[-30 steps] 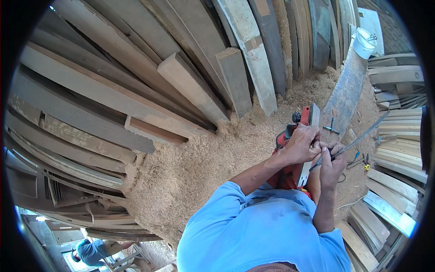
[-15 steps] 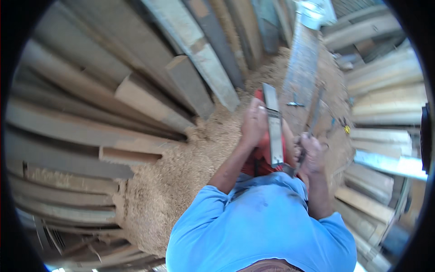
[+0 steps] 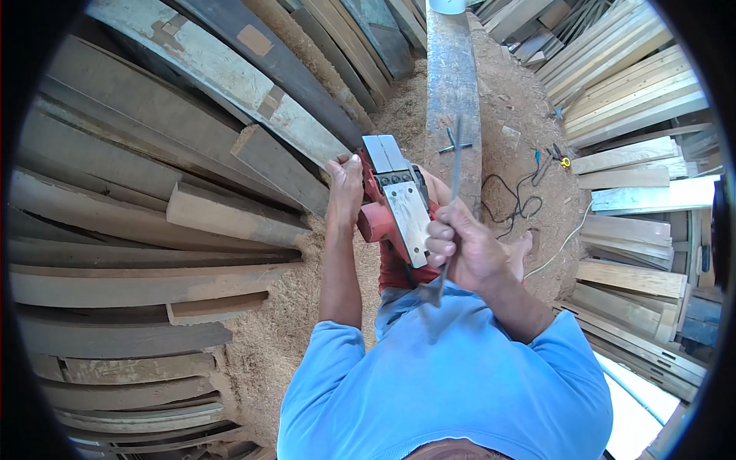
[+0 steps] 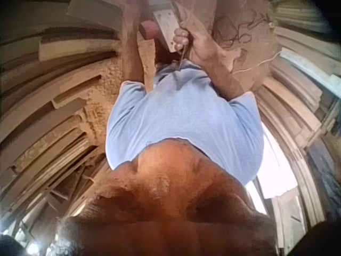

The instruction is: The person adjusts the metal guide fence on an electric hand planer using a screwdriver and a wrench, turning screws to secure the alignment.

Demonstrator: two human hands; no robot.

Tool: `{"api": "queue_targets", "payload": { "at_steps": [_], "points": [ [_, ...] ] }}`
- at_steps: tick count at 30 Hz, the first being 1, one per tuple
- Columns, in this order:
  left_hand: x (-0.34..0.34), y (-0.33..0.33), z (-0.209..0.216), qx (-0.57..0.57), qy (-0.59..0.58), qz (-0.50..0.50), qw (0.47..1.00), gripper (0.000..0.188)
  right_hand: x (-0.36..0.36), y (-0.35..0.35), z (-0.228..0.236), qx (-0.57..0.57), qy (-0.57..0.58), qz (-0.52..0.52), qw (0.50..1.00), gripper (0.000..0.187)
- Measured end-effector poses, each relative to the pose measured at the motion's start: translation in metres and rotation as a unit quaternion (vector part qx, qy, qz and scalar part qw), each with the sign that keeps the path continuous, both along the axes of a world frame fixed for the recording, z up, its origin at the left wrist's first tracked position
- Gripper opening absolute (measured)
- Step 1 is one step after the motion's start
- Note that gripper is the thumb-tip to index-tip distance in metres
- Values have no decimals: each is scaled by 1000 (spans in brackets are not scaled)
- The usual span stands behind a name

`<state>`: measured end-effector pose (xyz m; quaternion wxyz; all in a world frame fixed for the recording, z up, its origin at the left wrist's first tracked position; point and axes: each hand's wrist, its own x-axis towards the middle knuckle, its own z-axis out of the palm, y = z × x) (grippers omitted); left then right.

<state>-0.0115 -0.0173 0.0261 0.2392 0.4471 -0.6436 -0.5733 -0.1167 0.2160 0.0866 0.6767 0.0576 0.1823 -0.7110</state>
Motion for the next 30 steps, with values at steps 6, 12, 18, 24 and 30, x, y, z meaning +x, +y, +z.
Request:
{"api": "queue_targets", "payload": {
  "at_steps": [6, 12, 18, 24, 30],
  "points": [
    [6, -12, -46, -30, -135, -108, 985, 83, 47, -14, -14, -6, -88, 112, 990, 29],
    [-9, -25, -43, -79, -223, -190, 953, 61, 59, -10, -21, 17, -105, 138, 985, 30],
    [-12, -27, -52, -31, -177, -184, 966, 34, 65, -5, -20, 11, -131, 141, 981, 32],
    [-6, -43, -85, -25, -165, -156, 974, 54, 73, -3, -22, -7, -132, 182, 974, 31],
    [-7, -53, -100, 19, -101, -196, 975, 33, 73, -2, -14, 20, -134, 173, 976, 35]
  ]
}}
